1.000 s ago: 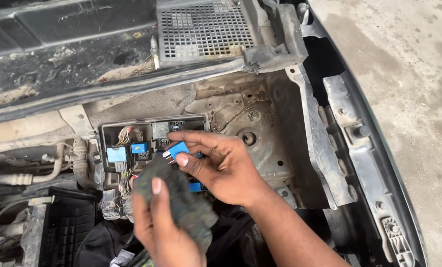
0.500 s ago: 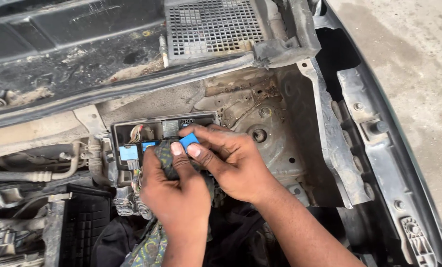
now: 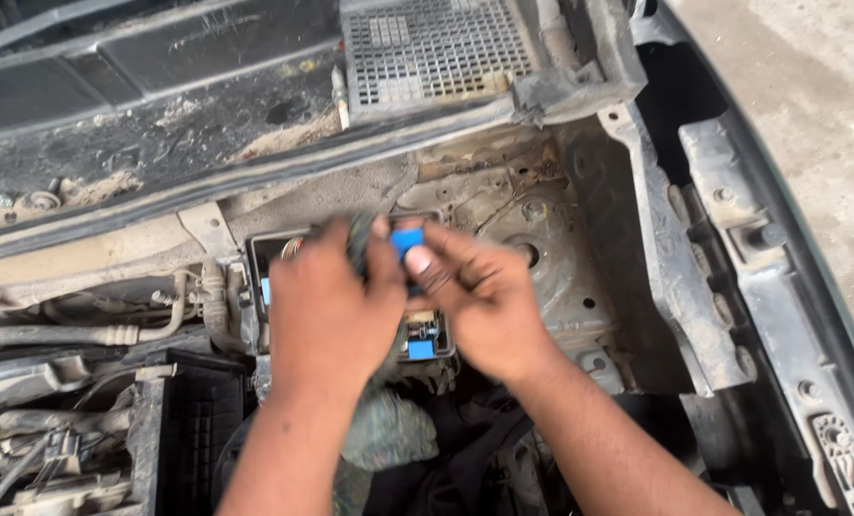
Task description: The recorder is inspecting and cleaning the fuse box under the hood of a car.
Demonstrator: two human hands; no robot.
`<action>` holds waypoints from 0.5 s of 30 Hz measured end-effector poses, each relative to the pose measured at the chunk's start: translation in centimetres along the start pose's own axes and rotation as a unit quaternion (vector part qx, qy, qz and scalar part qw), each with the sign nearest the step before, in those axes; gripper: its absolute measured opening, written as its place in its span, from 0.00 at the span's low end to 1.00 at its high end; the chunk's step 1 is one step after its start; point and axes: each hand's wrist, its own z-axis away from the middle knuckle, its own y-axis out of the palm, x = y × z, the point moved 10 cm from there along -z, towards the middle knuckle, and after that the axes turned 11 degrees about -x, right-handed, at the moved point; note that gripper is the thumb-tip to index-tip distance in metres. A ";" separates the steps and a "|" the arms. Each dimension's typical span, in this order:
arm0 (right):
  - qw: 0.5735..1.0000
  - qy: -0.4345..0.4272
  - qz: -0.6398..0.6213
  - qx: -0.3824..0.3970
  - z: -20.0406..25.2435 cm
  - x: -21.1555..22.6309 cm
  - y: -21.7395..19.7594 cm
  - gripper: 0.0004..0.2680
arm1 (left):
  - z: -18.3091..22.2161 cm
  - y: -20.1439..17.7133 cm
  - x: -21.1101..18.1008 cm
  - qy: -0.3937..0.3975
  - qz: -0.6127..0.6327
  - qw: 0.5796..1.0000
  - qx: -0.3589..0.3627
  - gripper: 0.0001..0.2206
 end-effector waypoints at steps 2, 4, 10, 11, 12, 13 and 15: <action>0.998 -0.002 -0.066 -0.001 -0.1 0.0 -0.3 0.14 | -0.5 0.3 -1.6 0.124 0.021 0.992 -0.024 0.13; 0.991 -0.007 -0.131 0.001 -0.3 0.1 -0.5 0.15 | -0.3 0.7 -2.7 0.247 0.042 0.967 -0.049 0.12; 0.991 0.005 -0.130 -0.035 -0.4 0.0 -1.2 0.16 | 0.4 -1.1 -2.3 0.263 0.205 0.933 -0.136 0.12; 0.991 0.015 -0.128 -0.038 -0.3 0.0 -1.2 0.16 | 1.3 -2.1 -3.6 0.330 0.135 0.915 -0.190 0.10; 0.991 0.026 -0.128 -0.037 -0.2 -0.1 -0.9 0.16 | 2.4 -3.0 -4.7 0.391 0.061 0.886 -0.242 0.09; 0.991 0.029 -0.130 -0.033 -0.1 -0.1 -0.6 0.16 | 2.4 -2.9 -4.2 0.389 0.055 0.887 -0.242 0.09; 0.992 0.006 -0.121 -0.032 0.0 0.6 -0.4 0.16 | 1.4 -1.4 -3.1 0.365 0.095 0.913 -0.159 0.10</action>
